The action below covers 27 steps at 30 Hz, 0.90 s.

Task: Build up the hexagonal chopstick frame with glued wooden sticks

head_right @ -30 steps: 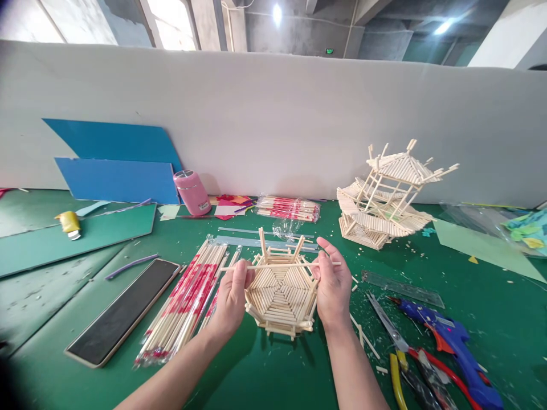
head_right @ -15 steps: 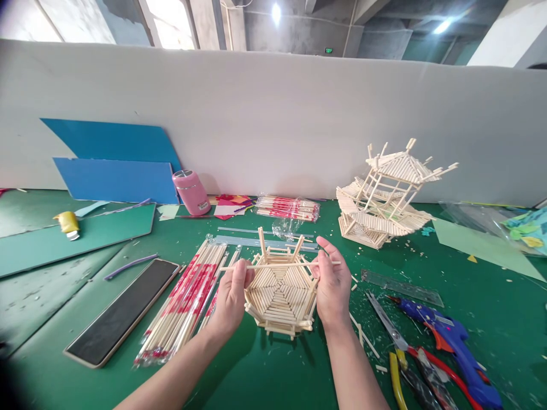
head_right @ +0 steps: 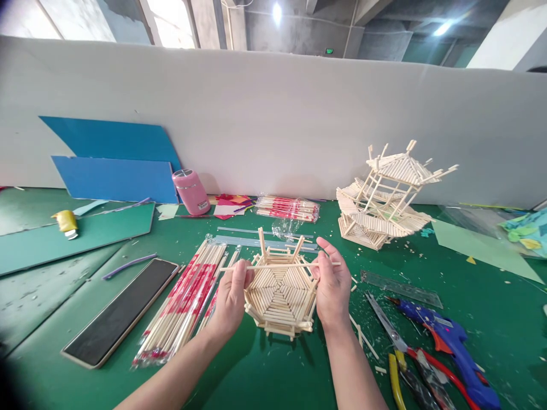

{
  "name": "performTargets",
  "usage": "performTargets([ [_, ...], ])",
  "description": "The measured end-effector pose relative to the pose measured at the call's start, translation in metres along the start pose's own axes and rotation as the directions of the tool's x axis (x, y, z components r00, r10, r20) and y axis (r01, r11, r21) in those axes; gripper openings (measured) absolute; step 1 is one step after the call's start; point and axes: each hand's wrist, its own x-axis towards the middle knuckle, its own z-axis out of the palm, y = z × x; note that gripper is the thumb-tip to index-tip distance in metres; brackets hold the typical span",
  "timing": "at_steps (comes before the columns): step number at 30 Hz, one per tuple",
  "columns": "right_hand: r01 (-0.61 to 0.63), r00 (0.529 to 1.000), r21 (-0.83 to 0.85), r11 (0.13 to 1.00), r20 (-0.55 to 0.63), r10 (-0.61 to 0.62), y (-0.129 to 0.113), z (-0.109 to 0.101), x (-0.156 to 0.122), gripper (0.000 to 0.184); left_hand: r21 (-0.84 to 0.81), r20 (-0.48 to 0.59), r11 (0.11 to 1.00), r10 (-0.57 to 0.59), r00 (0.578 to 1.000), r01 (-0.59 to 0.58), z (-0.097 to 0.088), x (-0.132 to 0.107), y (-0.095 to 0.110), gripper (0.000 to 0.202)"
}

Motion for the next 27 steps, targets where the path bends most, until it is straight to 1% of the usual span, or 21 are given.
performTargets([
  [18, 0.005, 1.0, -0.03, 1.0, -0.015, -0.005, 0.0015, -0.0007, 0.0003, 0.032, 0.014, 0.002, 1.0, -0.003, 1.0, 0.003, 0.0001, 0.0, -0.0032, 0.043],
  [27, 0.006, 1.0, -0.019, 1.0, -0.006, -0.006, 0.0002, 0.0002, -0.0001, 0.03, 0.01, 0.003, 1.0, -0.01, 1.0, 0.01, -0.0002, 0.0001, -0.0015, 0.044],
])
